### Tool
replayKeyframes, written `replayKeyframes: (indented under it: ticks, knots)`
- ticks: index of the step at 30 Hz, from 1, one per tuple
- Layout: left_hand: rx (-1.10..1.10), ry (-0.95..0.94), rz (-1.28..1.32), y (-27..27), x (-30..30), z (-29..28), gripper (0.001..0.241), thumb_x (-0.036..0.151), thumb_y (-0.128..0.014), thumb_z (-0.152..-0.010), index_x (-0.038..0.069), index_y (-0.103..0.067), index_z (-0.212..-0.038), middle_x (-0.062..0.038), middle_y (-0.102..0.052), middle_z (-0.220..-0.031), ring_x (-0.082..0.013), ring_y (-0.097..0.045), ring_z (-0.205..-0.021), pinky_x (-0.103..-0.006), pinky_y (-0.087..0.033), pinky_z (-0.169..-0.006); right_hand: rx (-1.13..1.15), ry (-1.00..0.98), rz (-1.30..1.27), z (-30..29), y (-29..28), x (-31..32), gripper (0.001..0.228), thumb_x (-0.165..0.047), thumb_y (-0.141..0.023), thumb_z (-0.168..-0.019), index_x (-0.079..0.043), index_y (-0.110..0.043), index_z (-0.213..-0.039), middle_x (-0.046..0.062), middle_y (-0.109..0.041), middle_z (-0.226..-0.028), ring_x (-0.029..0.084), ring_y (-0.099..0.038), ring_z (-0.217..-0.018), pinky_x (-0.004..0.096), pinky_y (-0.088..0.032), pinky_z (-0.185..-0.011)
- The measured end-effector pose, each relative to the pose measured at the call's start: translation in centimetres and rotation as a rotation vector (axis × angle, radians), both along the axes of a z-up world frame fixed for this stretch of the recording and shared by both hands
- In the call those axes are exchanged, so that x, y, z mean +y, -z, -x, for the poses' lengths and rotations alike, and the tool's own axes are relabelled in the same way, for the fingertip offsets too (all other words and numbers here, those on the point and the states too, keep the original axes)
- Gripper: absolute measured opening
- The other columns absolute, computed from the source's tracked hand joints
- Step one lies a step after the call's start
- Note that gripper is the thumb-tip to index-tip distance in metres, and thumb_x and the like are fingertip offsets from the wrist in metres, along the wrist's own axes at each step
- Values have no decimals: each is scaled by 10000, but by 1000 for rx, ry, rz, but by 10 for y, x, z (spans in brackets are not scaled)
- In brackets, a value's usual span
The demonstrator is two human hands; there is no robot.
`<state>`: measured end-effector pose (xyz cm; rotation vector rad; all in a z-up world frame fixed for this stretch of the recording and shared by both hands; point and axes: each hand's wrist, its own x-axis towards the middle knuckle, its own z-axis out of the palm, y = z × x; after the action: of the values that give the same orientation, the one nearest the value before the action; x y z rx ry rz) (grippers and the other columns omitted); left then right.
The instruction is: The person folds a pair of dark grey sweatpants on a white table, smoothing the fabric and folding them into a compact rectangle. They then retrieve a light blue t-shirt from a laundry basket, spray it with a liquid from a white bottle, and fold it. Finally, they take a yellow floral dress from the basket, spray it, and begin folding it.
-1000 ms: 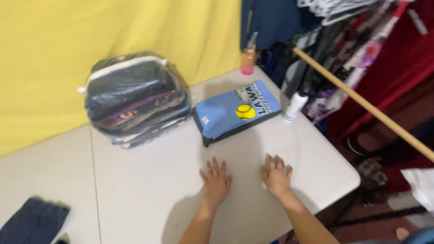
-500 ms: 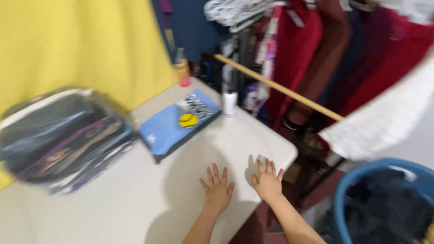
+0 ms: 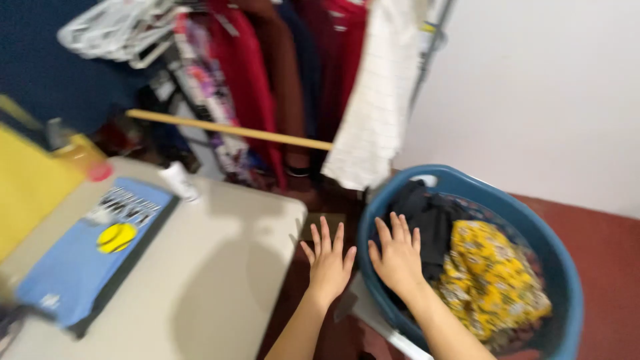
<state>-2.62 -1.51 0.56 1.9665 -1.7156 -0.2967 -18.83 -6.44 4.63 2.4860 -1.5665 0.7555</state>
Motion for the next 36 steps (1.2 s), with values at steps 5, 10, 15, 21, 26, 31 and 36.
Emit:
replayKeyframes:
  ticks: [5,10,15,21,26,31,36]
  knots:
    - [102,201,-149,-36,-30,55,660,423,-420,-1080,101,-226,-1622,-270,99,-1678,-499,109,-1525,-762,43,-1127,97,224,-286,78,-3,-22,629,-464,-565,-946,-237,-452,-1522,196,-404,-1570,386,-333,-1511,672,-261,-1171]
    - [114,332,-127,-27,-58,106,653,366,-490,-1060,100,-262,-1611,-272,64,-1679,-499,64,-1533,-756,-26,-1143,150,438,-330,154,35,-51,669,-510,-572,-927,-252,-444,-1531,206,-387,-1594,394,-302,-1533,700,-264,-1159]
    - [117,518,-206,-18,-71,145,714,374,-544,-1029,95,-245,-1614,-262,36,-1687,-508,46,-1531,-752,-33,-1149,173,541,-748,202,97,-76,675,-660,-502,-962,-216,-483,-1471,181,-583,-1398,414,-619,-1266,652,-435,-1036]
    - [-92,741,-434,-1,-75,166,1253,696,-719,-641,260,-111,-1647,-163,44,-1719,-470,151,-1540,-818,129,-1074,184,297,-930,187,103,-64,378,-378,-511,-965,-219,-657,-1275,130,-744,-1161,347,-713,-1152,553,-558,-931]
    - [166,630,-387,-6,-83,162,1156,501,-762,-625,214,-225,-1607,-127,-182,-1668,-441,16,-1546,-804,102,-1092,-251,63,-883,166,-59,-17,324,-243,-542,-1001,-39,-633,-1236,255,-742,-1041,449,-699,-1061,554,-554,-871]
    - [715,239,-31,-8,-90,162,500,6,-639,-642,-31,-745,-1129,-256,-737,-1118,-416,-536,-1319,-510,-124,-1281,-688,-141,-666,191,-104,-16,283,-262,-744,-908,-109,-728,-1145,137,-770,-956,302,-748,-1001,469,-559,-923]
    - [1085,-132,-63,-49,-92,145,565,243,-666,-851,-86,-601,-1306,-343,-626,-1249,-421,-573,-1250,-549,-395,-1129,-594,-57,-593,239,-81,-53,920,-438,-943,-670,-107,-566,-1440,200,-603,-1297,364,-579,-1282,476,-442,-1099]
